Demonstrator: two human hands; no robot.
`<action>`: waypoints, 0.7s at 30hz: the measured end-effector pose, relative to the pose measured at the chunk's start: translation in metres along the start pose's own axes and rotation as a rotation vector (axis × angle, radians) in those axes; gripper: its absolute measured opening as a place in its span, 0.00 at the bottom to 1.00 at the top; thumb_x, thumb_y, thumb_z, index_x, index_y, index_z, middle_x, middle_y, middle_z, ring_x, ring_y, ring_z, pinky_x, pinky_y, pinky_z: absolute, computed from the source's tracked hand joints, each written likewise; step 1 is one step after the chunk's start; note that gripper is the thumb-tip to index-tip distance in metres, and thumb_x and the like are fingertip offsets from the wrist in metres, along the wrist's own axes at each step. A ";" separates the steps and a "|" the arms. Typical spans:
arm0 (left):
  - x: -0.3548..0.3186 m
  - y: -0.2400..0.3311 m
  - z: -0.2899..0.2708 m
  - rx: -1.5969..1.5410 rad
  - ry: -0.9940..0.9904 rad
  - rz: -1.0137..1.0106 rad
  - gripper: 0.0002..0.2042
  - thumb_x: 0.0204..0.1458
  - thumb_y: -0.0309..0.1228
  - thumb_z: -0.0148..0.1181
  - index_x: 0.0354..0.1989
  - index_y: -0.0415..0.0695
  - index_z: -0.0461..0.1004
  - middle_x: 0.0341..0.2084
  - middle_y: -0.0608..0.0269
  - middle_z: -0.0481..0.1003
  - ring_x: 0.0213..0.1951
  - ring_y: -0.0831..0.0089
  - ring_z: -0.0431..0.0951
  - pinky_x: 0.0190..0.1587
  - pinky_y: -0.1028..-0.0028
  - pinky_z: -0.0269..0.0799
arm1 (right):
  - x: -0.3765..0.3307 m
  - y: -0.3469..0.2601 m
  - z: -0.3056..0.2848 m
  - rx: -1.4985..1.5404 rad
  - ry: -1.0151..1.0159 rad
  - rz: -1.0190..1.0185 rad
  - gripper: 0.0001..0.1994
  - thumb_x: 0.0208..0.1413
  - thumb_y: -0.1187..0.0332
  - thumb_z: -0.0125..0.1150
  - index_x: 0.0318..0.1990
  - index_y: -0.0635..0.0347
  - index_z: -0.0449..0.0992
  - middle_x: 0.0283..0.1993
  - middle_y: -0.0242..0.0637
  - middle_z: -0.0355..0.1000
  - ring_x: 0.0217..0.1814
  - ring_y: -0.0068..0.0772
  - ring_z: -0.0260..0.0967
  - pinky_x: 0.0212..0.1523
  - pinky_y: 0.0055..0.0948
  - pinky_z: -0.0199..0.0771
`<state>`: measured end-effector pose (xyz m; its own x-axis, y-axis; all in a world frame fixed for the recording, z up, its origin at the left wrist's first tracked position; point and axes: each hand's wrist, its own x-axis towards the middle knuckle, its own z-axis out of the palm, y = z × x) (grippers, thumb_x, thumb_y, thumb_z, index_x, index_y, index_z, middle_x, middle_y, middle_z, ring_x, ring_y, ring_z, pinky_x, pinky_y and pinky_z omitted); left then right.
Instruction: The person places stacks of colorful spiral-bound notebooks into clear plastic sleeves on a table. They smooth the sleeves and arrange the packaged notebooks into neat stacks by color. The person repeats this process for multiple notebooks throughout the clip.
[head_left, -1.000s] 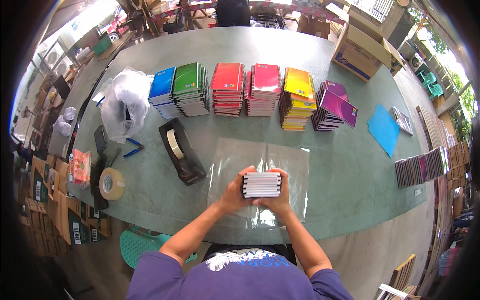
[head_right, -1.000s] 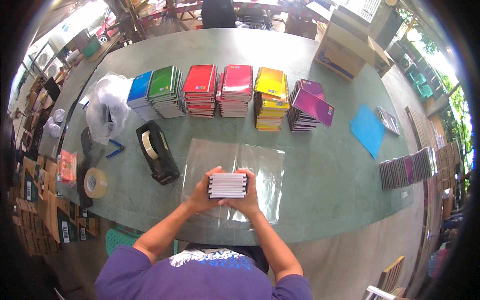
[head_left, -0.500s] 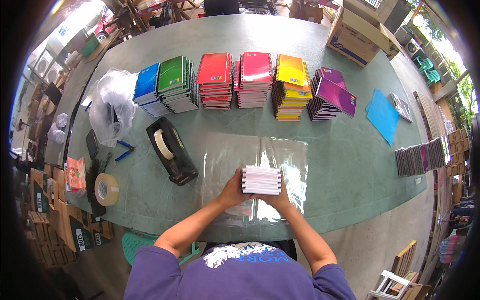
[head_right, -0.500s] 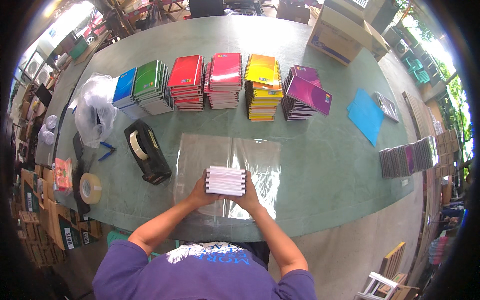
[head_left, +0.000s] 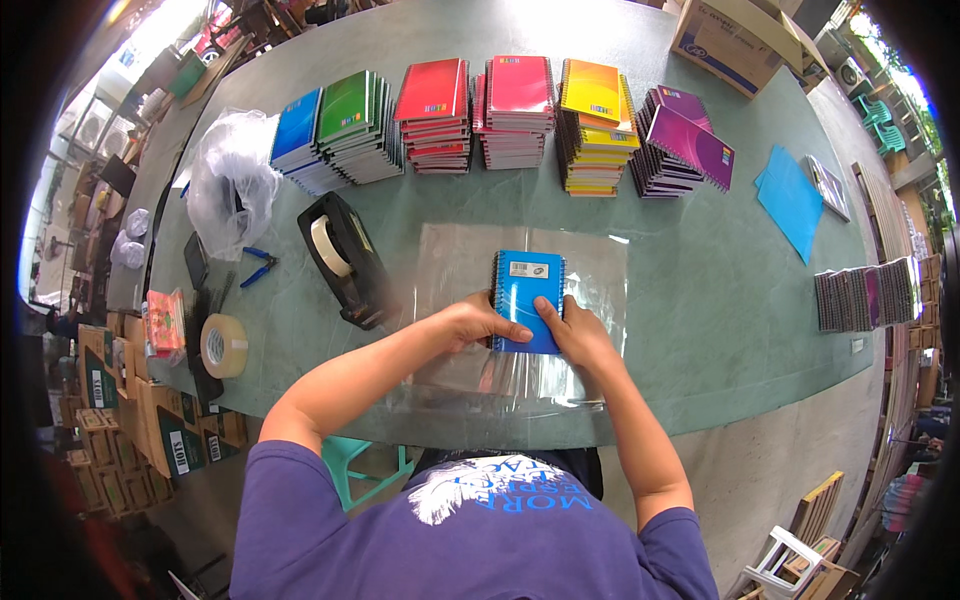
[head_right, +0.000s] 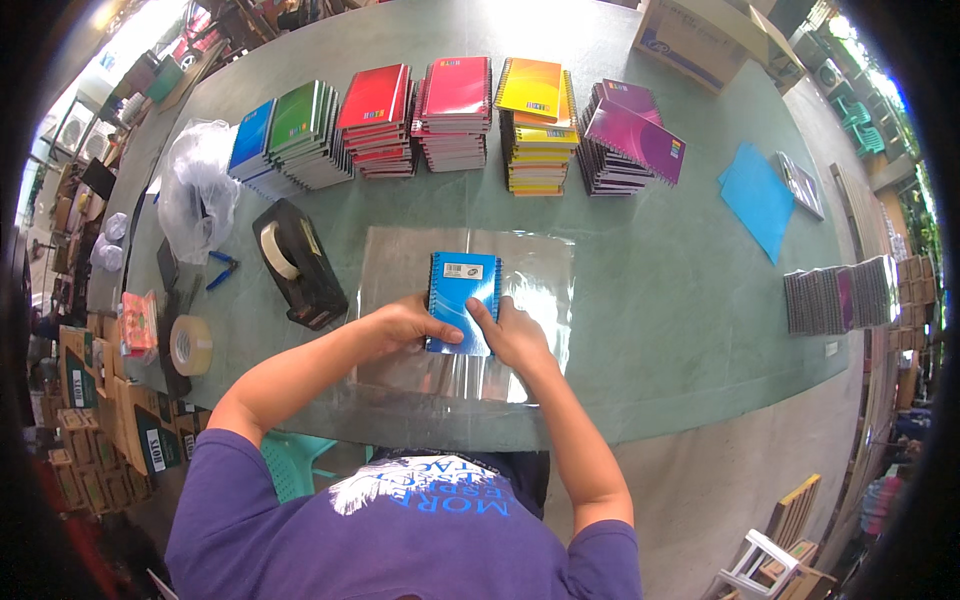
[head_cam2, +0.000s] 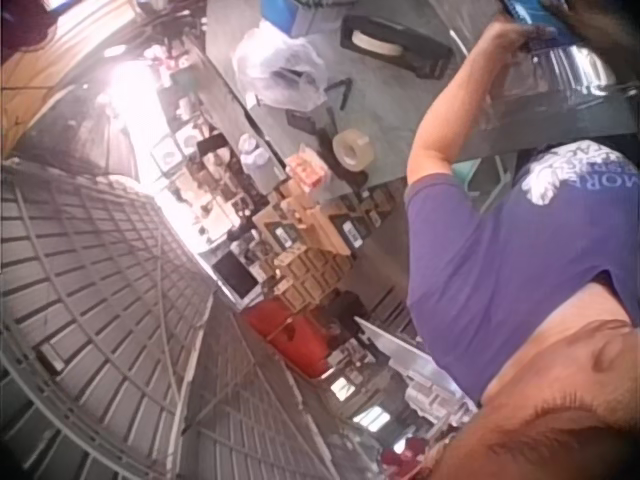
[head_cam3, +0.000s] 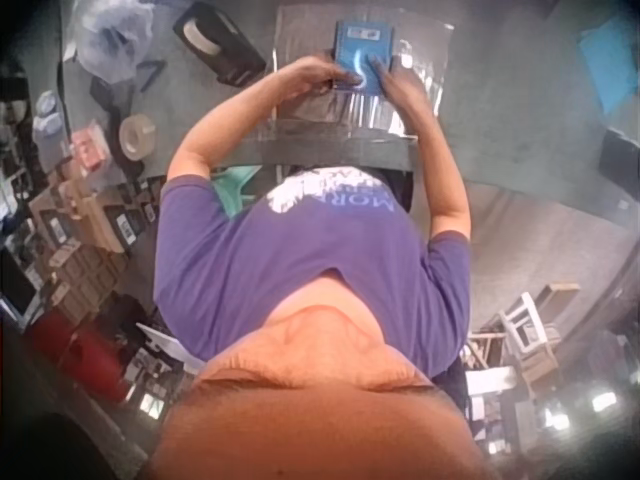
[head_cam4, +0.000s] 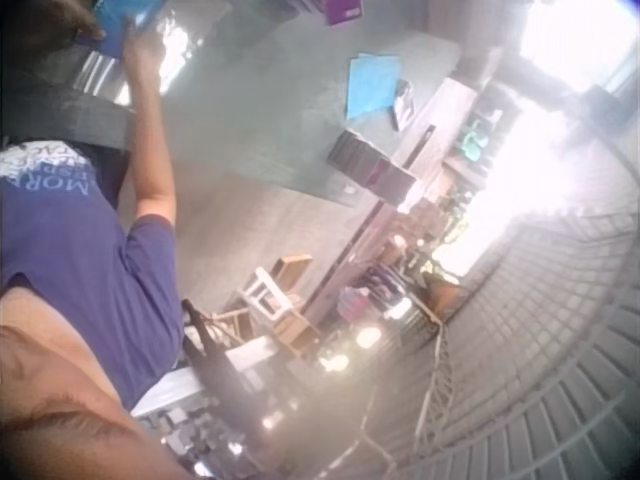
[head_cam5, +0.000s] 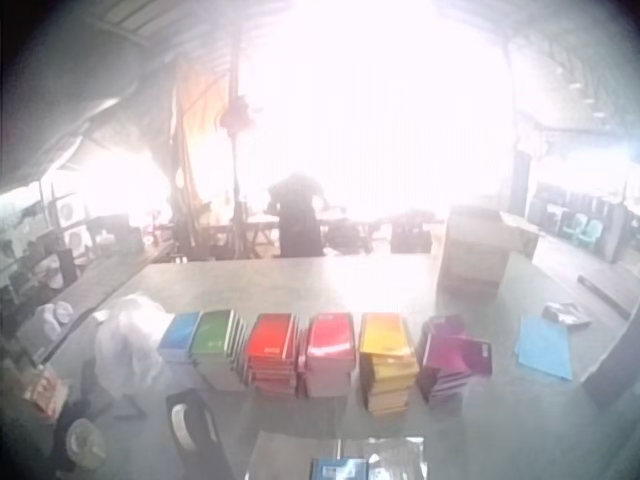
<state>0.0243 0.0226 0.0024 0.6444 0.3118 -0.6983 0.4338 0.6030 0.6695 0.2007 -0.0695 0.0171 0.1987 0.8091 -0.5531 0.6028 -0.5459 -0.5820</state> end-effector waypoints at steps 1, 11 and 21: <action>0.002 0.000 -0.001 -0.004 -0.013 -0.022 0.36 0.34 0.29 0.74 0.55 0.40 0.64 0.47 0.58 0.72 0.51 0.65 0.71 0.53 0.66 0.65 | -0.002 -0.002 -0.001 -0.015 0.002 0.005 0.45 0.51 0.29 0.33 0.44 0.75 0.68 0.34 0.60 0.73 0.42 0.56 0.72 0.45 0.44 0.69; 0.006 -0.005 -0.002 0.002 0.041 -0.055 0.37 0.33 0.32 0.75 0.55 0.38 0.63 0.46 0.55 0.72 0.50 0.63 0.71 0.53 0.64 0.66 | 0.002 0.003 0.003 -0.002 0.036 0.006 0.41 0.53 0.31 0.35 0.41 0.72 0.67 0.32 0.58 0.73 0.41 0.56 0.73 0.44 0.44 0.69; -0.016 0.000 -0.001 0.395 0.384 0.185 0.37 0.30 0.48 0.75 0.43 0.30 0.69 0.35 0.52 0.74 0.32 0.67 0.76 0.31 0.71 0.73 | 0.001 0.000 0.009 -0.039 0.115 -0.040 0.41 0.52 0.31 0.38 0.40 0.72 0.67 0.30 0.57 0.73 0.38 0.57 0.73 0.42 0.45 0.70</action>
<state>0.0130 0.0185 0.0137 0.4893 0.6745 -0.5529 0.5854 0.2159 0.7815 0.1942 -0.0710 0.0112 0.2601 0.8507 -0.4569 0.6413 -0.5059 -0.5768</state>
